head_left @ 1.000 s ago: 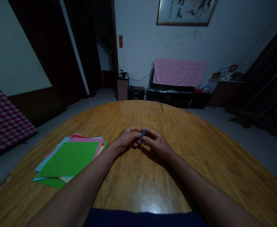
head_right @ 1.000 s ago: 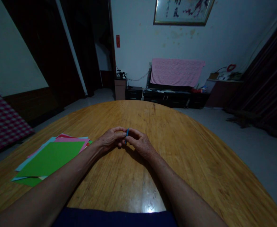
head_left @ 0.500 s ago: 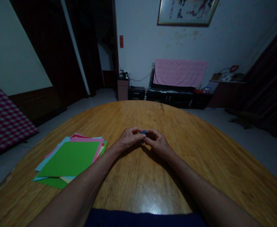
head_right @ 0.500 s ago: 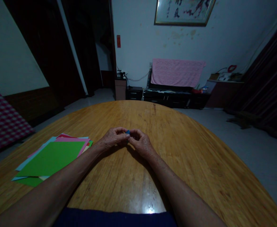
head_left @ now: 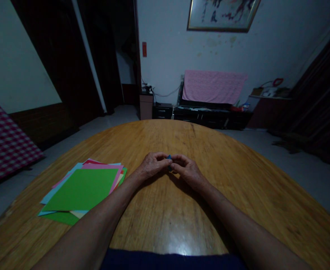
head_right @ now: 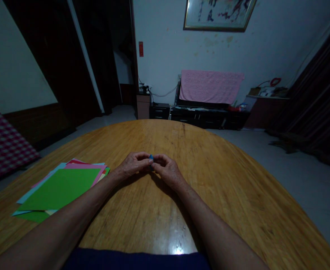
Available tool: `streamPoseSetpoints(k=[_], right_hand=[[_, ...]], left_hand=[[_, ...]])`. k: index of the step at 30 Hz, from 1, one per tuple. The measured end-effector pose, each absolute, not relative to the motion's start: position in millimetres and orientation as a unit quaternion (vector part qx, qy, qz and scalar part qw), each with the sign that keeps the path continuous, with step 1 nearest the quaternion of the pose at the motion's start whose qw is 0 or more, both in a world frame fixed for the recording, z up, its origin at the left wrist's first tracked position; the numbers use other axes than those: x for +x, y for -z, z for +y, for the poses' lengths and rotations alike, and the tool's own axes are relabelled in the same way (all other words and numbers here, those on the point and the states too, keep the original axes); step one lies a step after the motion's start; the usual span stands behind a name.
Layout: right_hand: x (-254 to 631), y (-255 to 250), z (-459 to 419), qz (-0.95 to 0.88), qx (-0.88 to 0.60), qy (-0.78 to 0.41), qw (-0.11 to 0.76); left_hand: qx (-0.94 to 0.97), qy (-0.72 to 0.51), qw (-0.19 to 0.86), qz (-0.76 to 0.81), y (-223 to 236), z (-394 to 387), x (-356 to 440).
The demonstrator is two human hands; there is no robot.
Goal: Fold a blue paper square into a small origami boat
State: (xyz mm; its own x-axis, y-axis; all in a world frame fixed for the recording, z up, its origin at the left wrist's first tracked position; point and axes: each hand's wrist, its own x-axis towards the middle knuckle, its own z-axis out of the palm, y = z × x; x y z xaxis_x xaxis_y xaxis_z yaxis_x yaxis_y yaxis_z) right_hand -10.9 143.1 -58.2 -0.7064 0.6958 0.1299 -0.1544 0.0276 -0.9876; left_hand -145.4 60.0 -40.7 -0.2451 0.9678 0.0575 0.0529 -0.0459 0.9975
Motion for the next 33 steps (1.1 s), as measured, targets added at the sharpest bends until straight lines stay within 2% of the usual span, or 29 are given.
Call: streamPoseSetpoints(k=[4,10,14,16,22,30,33], right_hand=[[-13,57,142,-0.632,-0.221,-0.668,0.324],[-16,56,141,-0.627,-0.253,-0.649,0.348],[-18,59,140,-0.641,-0.267,-0.623,0.361],[-20,61,140,-0.651,-0.277,-0.601,0.372],[-23,68,137,-0.705,-0.305,-0.5,0.4],[-23,72,138,-0.736,-0.291,-0.452,0.412],[-21,69,136,-0.78,-0.307,-0.373,0.399]], left_hand=[[0.502,-0.543,0.367,0.564,48,64,-150],[0.485,-0.551,0.246,0.633,57,74,-154],[0.466,-0.559,0.278,0.627,56,75,-148],[0.463,-0.56,0.276,0.629,54,75,-144],[0.48,-0.5,0.131,0.709,49,77,-139],[0.47,-0.528,0.131,0.695,53,79,-135],[0.494,-0.495,0.1,0.708,53,77,-134]])
